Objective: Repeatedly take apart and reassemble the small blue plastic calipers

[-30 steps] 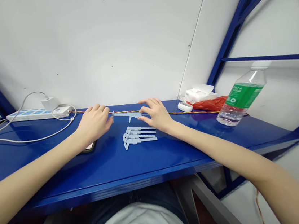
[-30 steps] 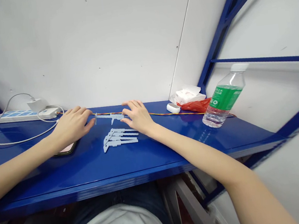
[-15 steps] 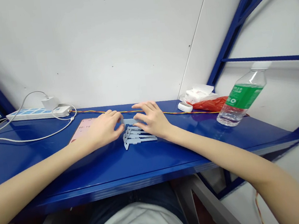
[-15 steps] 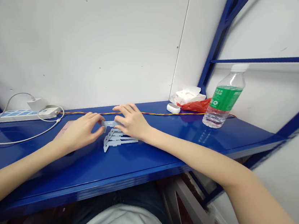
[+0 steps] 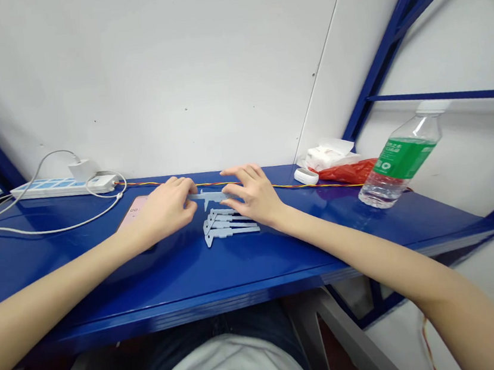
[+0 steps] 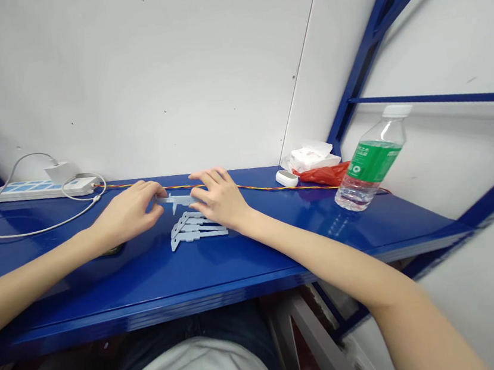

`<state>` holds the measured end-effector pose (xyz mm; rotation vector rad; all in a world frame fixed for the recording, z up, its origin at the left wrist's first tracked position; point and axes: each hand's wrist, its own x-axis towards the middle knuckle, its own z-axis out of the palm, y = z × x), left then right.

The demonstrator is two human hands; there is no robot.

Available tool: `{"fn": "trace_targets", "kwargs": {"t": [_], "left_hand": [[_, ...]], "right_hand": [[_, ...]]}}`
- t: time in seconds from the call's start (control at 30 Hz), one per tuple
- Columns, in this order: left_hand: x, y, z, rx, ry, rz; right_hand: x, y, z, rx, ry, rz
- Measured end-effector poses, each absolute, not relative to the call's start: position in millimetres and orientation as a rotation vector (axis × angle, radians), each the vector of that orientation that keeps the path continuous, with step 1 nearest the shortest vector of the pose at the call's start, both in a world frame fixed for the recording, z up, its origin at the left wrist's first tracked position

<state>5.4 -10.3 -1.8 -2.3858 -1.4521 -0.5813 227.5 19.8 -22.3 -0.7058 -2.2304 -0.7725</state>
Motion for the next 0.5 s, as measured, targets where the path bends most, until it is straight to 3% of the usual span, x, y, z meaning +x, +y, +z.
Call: {"fn": "trace_targets", "kwargs": {"t": [0.5], "left_hand": [[3.8, -7.2, -11.6, -2.537, -1.266, -0.213]], "right_hand": [[231.5, 34.4, -30.0, -1.069, -2.338, -0.264]]}}
